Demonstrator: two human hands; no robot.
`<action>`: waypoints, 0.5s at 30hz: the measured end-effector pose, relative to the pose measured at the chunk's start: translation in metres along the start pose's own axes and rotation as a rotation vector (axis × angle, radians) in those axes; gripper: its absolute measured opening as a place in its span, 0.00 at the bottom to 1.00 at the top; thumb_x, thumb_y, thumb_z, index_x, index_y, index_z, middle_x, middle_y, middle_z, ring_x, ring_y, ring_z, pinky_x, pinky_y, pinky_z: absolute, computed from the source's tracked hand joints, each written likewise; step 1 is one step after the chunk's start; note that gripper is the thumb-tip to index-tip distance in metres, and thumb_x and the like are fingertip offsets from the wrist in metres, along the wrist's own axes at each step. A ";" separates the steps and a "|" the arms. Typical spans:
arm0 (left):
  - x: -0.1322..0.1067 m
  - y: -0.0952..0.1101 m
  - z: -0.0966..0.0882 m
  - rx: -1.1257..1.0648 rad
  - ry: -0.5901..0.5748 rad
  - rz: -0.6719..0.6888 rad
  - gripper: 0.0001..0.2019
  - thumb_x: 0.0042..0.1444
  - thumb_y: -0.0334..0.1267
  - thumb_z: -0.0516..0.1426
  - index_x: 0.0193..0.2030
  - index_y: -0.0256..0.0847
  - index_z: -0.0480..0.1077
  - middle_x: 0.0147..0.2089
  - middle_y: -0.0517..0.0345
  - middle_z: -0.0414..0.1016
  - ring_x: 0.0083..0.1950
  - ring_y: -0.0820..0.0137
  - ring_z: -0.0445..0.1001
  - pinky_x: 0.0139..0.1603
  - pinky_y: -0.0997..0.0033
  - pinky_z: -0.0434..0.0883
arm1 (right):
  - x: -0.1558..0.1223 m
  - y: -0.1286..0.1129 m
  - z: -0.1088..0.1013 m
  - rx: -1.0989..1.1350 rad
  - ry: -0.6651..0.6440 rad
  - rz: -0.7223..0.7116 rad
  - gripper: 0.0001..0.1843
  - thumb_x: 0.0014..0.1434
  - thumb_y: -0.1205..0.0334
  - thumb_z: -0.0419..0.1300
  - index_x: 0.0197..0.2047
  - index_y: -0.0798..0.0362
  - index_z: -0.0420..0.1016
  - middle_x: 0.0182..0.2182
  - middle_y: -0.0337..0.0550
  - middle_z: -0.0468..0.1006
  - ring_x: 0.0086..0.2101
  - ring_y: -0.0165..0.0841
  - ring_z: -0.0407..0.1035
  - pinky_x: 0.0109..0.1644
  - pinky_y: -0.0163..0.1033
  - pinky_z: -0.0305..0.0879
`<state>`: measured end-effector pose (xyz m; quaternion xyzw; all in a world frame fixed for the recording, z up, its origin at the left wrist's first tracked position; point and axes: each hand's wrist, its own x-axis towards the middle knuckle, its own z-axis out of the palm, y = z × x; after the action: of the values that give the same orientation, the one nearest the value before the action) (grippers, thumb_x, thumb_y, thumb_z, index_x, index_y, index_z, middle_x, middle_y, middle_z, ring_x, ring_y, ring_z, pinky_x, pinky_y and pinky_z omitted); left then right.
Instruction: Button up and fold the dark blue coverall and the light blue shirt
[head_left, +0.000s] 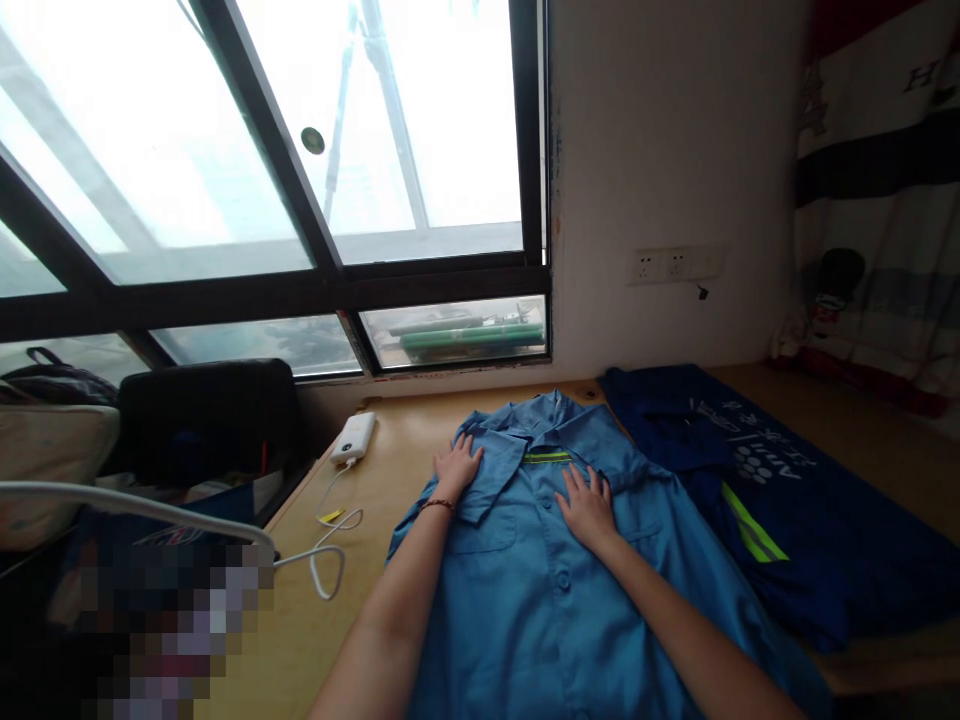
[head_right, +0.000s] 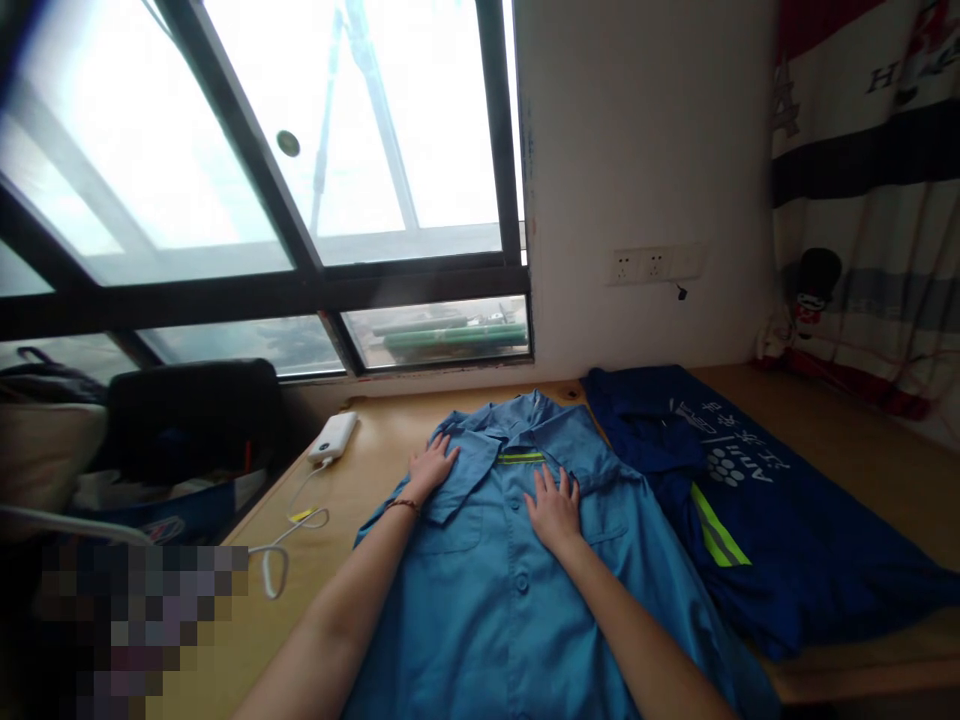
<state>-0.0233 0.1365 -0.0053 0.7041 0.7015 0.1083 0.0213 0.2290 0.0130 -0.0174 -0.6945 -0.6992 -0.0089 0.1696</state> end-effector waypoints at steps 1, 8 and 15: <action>0.005 -0.008 -0.002 0.014 0.009 -0.044 0.27 0.56 0.54 0.40 0.60 0.48 0.55 0.65 0.54 0.50 0.64 0.52 0.46 0.58 0.41 0.44 | -0.002 -0.001 -0.001 -0.004 -0.007 -0.003 0.26 0.59 0.51 0.45 0.59 0.50 0.58 0.59 0.41 0.55 0.57 0.47 0.42 0.58 0.54 0.37; 0.020 -0.022 -0.008 -0.001 0.114 -0.085 0.23 0.56 0.50 0.43 0.53 0.43 0.63 0.62 0.46 0.54 0.62 0.45 0.47 0.54 0.34 0.41 | -0.011 -0.007 -0.023 0.083 -0.137 -0.042 0.25 0.55 0.55 0.51 0.56 0.49 0.62 0.57 0.44 0.61 0.54 0.46 0.52 0.53 0.50 0.51; 0.036 -0.027 -0.040 -0.442 0.156 -0.278 0.24 0.47 0.47 0.55 0.46 0.31 0.64 0.51 0.31 0.64 0.54 0.49 0.61 0.52 0.49 0.56 | 0.066 0.043 -0.064 0.454 -0.072 0.012 0.14 0.55 0.60 0.50 0.39 0.52 0.75 0.37 0.44 0.77 0.38 0.33 0.70 0.43 0.34 0.62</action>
<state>-0.0570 0.1674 0.0331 0.5688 0.7503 0.3087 0.1351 0.2870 0.0626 0.0497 -0.6425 -0.6847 0.1747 0.2965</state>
